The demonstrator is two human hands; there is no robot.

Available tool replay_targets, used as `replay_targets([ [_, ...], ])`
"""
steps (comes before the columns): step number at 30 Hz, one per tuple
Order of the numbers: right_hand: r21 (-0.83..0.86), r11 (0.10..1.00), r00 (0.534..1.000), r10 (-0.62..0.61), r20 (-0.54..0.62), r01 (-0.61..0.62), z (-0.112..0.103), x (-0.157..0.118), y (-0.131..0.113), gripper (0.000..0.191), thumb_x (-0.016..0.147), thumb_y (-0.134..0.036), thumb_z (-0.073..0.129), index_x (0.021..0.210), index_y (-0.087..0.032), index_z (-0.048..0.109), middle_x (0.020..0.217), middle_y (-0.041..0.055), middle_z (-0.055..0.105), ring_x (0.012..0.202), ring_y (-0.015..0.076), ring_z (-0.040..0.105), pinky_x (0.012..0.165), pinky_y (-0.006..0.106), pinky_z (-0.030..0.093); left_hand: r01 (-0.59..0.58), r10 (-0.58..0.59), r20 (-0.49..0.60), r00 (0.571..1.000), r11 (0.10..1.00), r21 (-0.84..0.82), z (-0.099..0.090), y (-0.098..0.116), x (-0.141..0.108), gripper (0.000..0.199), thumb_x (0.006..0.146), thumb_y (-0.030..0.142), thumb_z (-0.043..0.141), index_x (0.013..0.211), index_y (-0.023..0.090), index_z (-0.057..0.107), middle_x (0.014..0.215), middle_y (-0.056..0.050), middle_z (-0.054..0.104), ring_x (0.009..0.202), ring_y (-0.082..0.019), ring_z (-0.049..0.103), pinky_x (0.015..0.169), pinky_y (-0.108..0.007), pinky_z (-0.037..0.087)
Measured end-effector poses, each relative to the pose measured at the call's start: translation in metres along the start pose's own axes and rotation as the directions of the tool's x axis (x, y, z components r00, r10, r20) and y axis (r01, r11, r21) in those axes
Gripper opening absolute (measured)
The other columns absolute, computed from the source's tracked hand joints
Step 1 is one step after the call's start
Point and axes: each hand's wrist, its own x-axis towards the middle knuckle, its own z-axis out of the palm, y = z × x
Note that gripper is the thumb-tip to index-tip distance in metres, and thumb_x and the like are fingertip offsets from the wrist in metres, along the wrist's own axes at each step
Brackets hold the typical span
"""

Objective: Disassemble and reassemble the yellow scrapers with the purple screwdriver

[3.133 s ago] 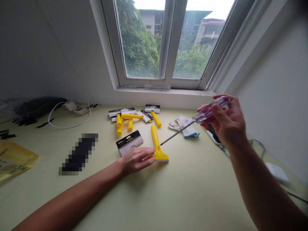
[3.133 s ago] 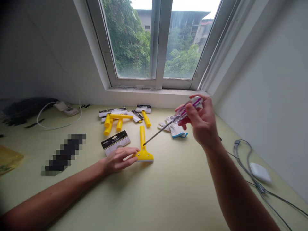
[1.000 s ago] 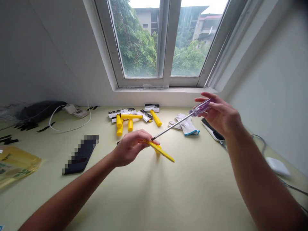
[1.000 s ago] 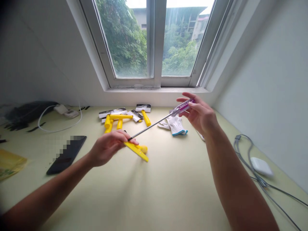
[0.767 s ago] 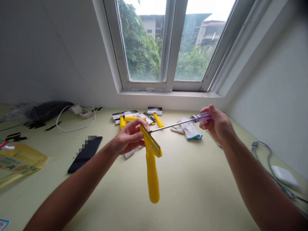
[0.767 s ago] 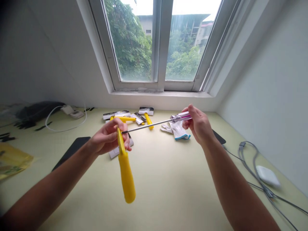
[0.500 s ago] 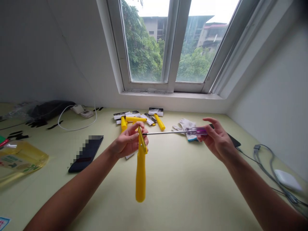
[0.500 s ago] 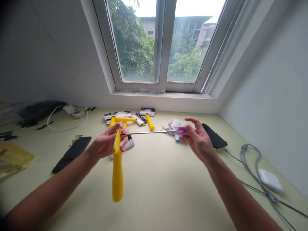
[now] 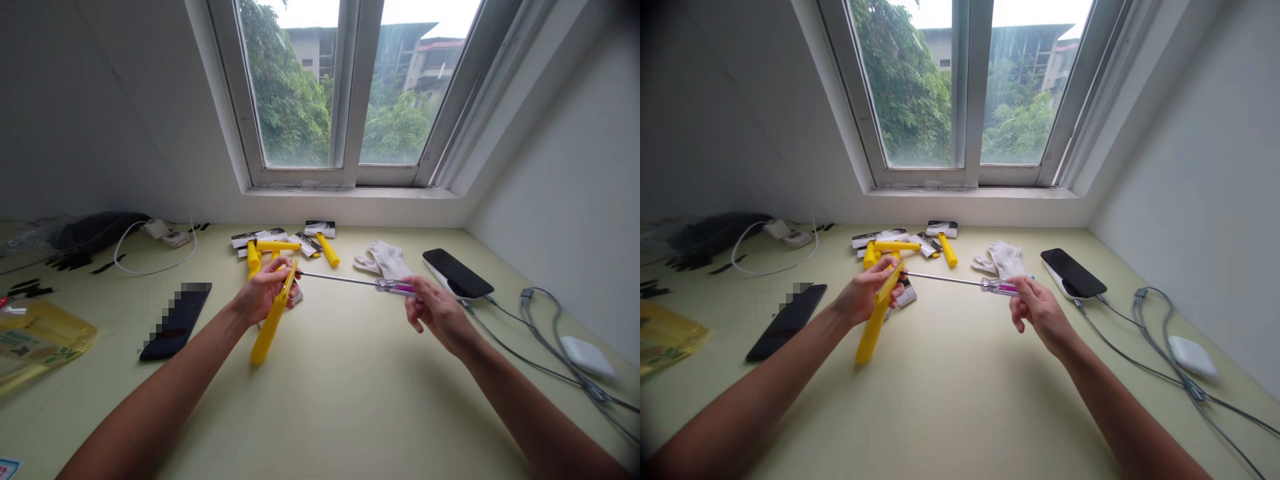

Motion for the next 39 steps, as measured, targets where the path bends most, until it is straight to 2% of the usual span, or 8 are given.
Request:
replay_targets([
  [6, -0.001, 0.992, 0.989, 0.127, 0.073, -0.127, 0.004, -0.006, 0.008, 0.038, 0.089, -0.057, 0.048, 0.100, -0.020, 0.054, 0.058, -0.0020, 0.056, 0.044, 0.0119, 0.047, 0.042, 0.024, 0.036, -0.060, 0.059, -0.232, 0.971, 0.998, 0.000, -0.005, -0.011, 0.006, 0.020, 0.076, 0.016, 0.065, 0.094, 0.020, 0.055, 0.088, -0.004, 0.068, 0.053, -0.013, 0.063, 0.047, -0.024, 0.050],
  [10, 0.016, 0.998, 0.993, 0.064, 0.104, -0.066, 0.010, -0.011, 0.005, 0.032, 0.087, -0.045, 0.059, 0.108, -0.022, 0.051, 0.065, -0.0033, 0.055, 0.050, 0.0117, 0.050, 0.049, 0.026, 0.040, -0.155, 0.151, -0.343, 0.927, 0.988, 0.018, -0.008, -0.017, 0.009, 0.021, 0.074, 0.014, 0.063, 0.092, 0.017, 0.053, 0.089, -0.006, 0.071, 0.054, -0.014, 0.065, 0.047, -0.024, 0.052],
  [20, -0.140, 0.970, 0.979, -0.203, -0.001, 0.201, 0.016, -0.026, 0.004, 0.023, 0.091, -0.038, 0.055, 0.107, -0.022, 0.051, 0.062, -0.0022, 0.060, 0.052, 0.0156, 0.057, 0.057, 0.033, 0.046, -0.087, 0.096, -0.254, 0.963, 0.995, 0.048, -0.003, -0.019, -0.012, 0.036, 0.072, 0.016, 0.062, 0.107, 0.010, 0.064, 0.105, -0.013, 0.068, 0.086, -0.026, 0.069, 0.074, -0.036, 0.057],
  [24, -0.135, 0.967, 0.976, -0.218, -0.010, 0.215, 0.018, -0.028, 0.006, 0.023, 0.092, -0.038, 0.053, 0.108, -0.022, 0.050, 0.063, -0.0018, 0.061, 0.054, 0.0161, 0.058, 0.059, 0.034, 0.048, -0.089, 0.132, -0.184, 0.974, 0.970, 0.226, -0.006, -0.027, -0.016, 0.054, 0.071, 0.017, 0.072, 0.123, 0.013, 0.059, 0.117, -0.015, 0.063, 0.099, -0.028, 0.064, 0.068, -0.030, 0.053],
  [28, -0.093, 0.972, 0.975, -0.220, -0.020, 0.217, 0.020, -0.031, 0.008, 0.024, 0.093, -0.038, 0.051, 0.110, -0.022, 0.050, 0.064, -0.0014, 0.061, 0.054, 0.0158, 0.059, 0.058, 0.033, 0.049, -0.088, 0.196, -0.216, 0.957, 0.901, 0.424, -0.006, -0.032, -0.015, 0.073, 0.066, 0.020, 0.081, 0.133, 0.014, 0.051, 0.096, -0.011, 0.070, 0.090, -0.021, 0.064, 0.062, -0.024, 0.049],
  [33, -0.151, 0.947, 0.958, -0.286, -0.006, 0.282, 0.017, -0.033, 0.008, 0.023, 0.095, -0.036, 0.046, 0.112, -0.021, 0.051, 0.067, -0.0003, 0.061, 0.055, 0.0157, 0.060, 0.057, 0.032, 0.052, -0.158, 0.293, -0.235, 0.927, 0.871, 0.465, -0.006, -0.030, -0.013, 0.023, 0.077, 0.031, 0.072, 0.082, 0.009, 0.067, 0.070, -0.007, 0.067, 0.052, -0.009, 0.053, 0.052, -0.023, 0.044],
  [36, -0.398, 0.828, 0.911, -0.409, 0.056, 0.396, 0.011, -0.032, 0.003, 0.023, 0.093, -0.032, 0.051, 0.113, -0.022, 0.055, 0.075, 0.0033, 0.065, 0.066, 0.0183, 0.064, 0.059, 0.032, 0.054, -0.156, 0.277, -0.249, 0.928, 0.896, 0.415, -0.008, -0.029, -0.012, 0.028, 0.079, 0.034, 0.070, 0.066, 0.010, 0.061, 0.061, -0.003, 0.060, 0.045, -0.005, 0.045, 0.044, -0.020, 0.036],
  [39, -0.655, 0.500, 0.751, -0.640, 0.163, 0.567, 0.010, -0.032, -0.008, 0.027, 0.086, -0.023, 0.062, 0.113, -0.023, 0.060, 0.103, 0.0088, 0.066, 0.094, 0.0231, 0.065, 0.076, 0.034, 0.055, -0.142, 0.269, -0.271, 0.924, 0.901, 0.410, -0.012, -0.030, -0.010, 0.027, 0.077, 0.035, 0.070, 0.071, 0.011, 0.061, 0.060, -0.002, 0.058, 0.046, -0.005, 0.043, 0.044, -0.018, 0.034],
])
